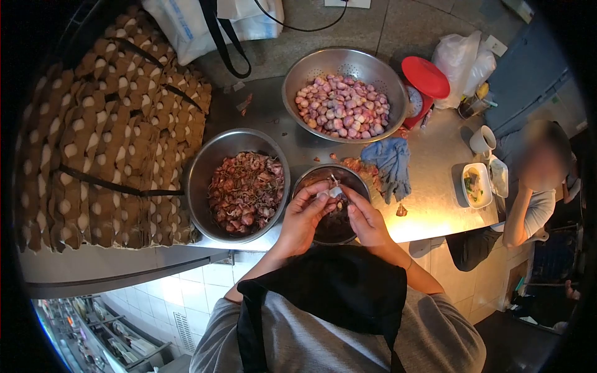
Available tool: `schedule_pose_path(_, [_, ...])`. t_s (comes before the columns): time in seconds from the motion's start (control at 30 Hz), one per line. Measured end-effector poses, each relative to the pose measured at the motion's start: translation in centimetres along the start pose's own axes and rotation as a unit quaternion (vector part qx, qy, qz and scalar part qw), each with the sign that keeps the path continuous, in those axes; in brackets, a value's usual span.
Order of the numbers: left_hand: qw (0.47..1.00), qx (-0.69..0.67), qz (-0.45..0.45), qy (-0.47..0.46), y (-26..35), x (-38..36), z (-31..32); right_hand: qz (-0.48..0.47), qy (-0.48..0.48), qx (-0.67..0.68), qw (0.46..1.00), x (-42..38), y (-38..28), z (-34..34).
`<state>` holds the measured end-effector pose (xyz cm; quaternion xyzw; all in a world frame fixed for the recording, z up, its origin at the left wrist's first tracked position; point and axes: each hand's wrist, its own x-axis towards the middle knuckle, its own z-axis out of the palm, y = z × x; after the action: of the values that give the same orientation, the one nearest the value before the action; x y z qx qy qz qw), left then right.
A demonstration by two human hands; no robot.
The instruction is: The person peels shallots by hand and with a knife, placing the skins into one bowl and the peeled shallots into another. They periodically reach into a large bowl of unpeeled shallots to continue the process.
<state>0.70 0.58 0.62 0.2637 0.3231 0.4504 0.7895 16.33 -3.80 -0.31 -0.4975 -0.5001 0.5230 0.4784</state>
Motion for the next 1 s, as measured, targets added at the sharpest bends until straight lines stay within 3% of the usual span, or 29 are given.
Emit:
schedule_pose_path(0.23, [0.999, 0.037, 0.014, 0.010, 0.5, -0.5, 0.5, -0.032, 0.055, -0.028, 0.998, 1.0, -0.1, -0.7])
schedule_pose_path(0.3, [0.999, 0.040, 0.026, 0.014, 0.5, -0.5, 0.3, -0.012, 0.022, -0.016, 1.000, 0.6, -0.4, -0.6])
schedule_pose_path(0.43, [0.998, 0.025, 0.058, 0.016, -0.4, 0.1, -0.3, 0.036, -0.071, 0.134, 0.988, -0.9, -0.8, 0.0])
schedule_pose_path(0.6, [0.996, 0.033, 0.077, -0.009, -0.5, 0.0, -0.2, 0.067, -0.114, 0.216, 0.967, -0.8, -1.4, 0.4])
schedule_pose_path(0.8, [0.999, 0.024, 0.040, 0.004, 0.0, -0.2, 0.1, 0.063, -0.060, 0.206, 0.975, -0.5, -0.7, 0.3])
schedule_pose_path(0.9, [0.999, 0.025, 0.032, 0.006, 0.0, -0.1, 0.1, 0.067, -0.076, 0.204, 0.974, -0.7, 0.0, 0.0])
schedule_pose_path(1.0, [0.998, 0.038, 0.054, 0.006, -0.2, -0.1, 0.3, 0.006, -0.041, 0.027, 0.999, -0.6, 0.1, 0.2])
